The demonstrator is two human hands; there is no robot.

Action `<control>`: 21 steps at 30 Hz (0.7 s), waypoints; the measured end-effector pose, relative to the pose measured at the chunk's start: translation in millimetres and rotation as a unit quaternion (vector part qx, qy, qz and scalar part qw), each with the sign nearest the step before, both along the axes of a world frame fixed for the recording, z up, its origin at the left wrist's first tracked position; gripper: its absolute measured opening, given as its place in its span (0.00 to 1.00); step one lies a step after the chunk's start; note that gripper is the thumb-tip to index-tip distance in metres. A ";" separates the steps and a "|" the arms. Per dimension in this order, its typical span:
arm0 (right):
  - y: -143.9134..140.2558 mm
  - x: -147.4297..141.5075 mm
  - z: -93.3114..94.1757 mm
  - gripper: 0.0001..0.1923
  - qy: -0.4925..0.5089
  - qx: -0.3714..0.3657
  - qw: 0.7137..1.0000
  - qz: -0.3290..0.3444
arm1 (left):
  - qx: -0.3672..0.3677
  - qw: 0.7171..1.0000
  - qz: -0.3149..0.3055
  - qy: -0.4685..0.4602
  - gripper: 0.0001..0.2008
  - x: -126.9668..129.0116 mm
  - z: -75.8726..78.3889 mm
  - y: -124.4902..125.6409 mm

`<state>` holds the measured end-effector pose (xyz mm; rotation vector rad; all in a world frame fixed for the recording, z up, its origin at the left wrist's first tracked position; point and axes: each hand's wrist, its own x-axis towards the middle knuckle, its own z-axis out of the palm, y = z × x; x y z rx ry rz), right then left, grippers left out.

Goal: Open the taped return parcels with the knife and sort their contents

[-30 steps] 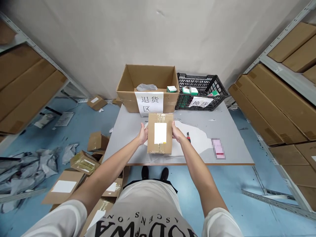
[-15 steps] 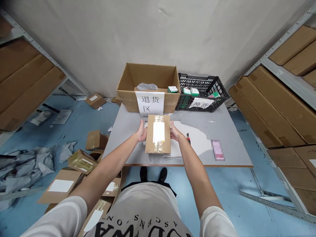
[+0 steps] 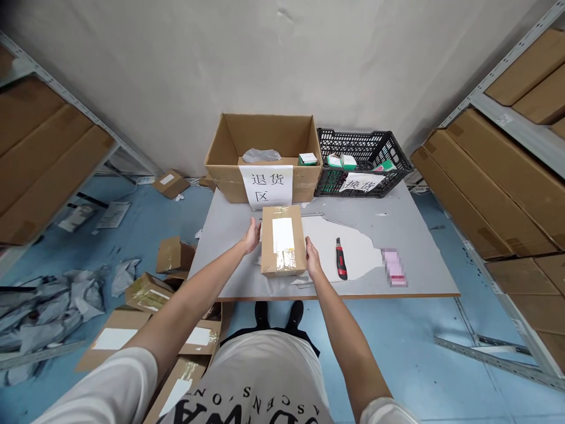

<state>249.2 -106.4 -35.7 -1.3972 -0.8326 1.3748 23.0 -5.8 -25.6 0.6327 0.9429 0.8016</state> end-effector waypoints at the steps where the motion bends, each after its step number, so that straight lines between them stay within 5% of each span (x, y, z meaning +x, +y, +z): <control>1: -12.8 -0.2 -5.8 0.42 -0.025 -0.001 0.999 -0.030 | 0.015 0.999 0.020 0.026 0.39 -1.7 0.2 9.3; 5: -86.3 -20.4 -28.3 0.41 -0.063 -0.033 0.989 -0.127 | 0.052 0.988 0.072 0.129 0.34 -5.9 5.3 56.9; 9: -133.3 -61.6 -38.3 0.36 0.079 -0.072 0.986 -0.131 | 0.083 0.982 0.034 0.169 0.33 -1.3 5.5 99.5; 15: -103.2 -89.4 -15.2 0.32 0.158 -0.049 0.979 -0.120 | 0.048 0.987 -0.022 0.152 0.32 5.8 -4.1 110.4; 21: -52.2 -47.4 22.6 0.35 0.092 -0.062 0.989 -0.097 | 0.070 0.982 0.035 0.173 0.33 -18.1 14.1 86.7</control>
